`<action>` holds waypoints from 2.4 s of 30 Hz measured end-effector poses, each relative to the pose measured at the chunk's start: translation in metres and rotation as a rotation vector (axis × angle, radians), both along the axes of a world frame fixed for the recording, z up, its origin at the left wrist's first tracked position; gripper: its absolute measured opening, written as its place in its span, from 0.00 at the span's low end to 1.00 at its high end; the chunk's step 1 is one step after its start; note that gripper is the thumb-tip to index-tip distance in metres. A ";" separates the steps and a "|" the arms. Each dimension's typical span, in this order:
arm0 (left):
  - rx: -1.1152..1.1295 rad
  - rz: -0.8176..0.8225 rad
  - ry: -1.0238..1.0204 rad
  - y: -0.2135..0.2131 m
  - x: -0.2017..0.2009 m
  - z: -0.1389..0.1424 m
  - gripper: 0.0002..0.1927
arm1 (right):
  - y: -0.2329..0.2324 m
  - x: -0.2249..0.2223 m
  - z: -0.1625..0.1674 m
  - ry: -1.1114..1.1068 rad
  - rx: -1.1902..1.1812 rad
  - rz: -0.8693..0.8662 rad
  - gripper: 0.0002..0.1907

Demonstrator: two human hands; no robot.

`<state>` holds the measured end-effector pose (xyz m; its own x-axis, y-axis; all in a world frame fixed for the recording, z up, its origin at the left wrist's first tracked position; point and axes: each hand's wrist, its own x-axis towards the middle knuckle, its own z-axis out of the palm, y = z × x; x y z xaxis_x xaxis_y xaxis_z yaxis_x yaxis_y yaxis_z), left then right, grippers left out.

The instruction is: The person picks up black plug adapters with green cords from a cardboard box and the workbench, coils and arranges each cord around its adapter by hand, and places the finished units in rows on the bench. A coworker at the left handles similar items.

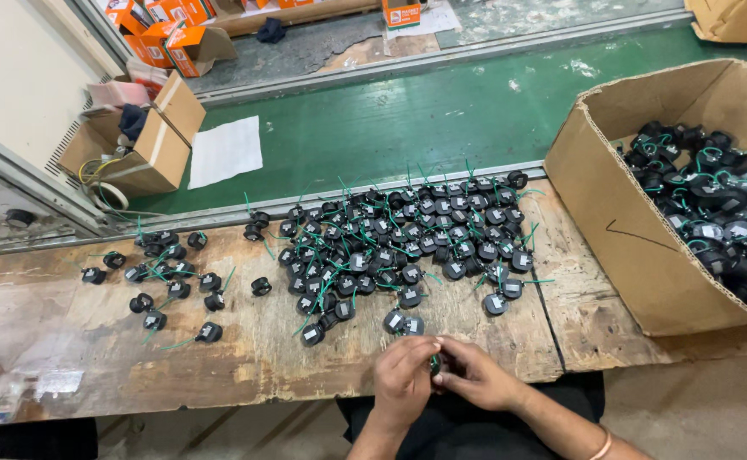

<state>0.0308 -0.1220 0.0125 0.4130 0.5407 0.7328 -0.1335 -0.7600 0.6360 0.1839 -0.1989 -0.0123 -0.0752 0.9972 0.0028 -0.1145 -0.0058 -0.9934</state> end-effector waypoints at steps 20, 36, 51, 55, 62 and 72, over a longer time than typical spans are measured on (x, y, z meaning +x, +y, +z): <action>-0.110 -0.023 0.200 0.014 -0.023 -0.004 0.12 | -0.002 -0.002 -0.008 -0.431 0.232 -0.249 0.24; 0.137 0.310 0.402 0.041 -0.033 -0.020 0.17 | -0.006 0.004 -0.008 -0.398 0.381 -0.147 0.20; -0.022 0.136 0.296 0.046 -0.032 -0.034 0.13 | -0.007 0.006 -0.015 -0.340 0.283 -0.123 0.24; -0.411 0.274 0.114 0.050 -0.032 -0.042 0.09 | -0.006 0.005 -0.012 -0.231 0.225 -0.117 0.23; -0.286 0.096 -0.136 0.014 -0.016 -0.024 0.10 | -0.002 0.001 0.001 -0.002 0.035 -0.094 0.35; -0.060 -0.171 0.125 0.019 -0.017 -0.004 0.11 | -0.001 0.001 -0.006 -0.082 -0.052 -0.168 0.20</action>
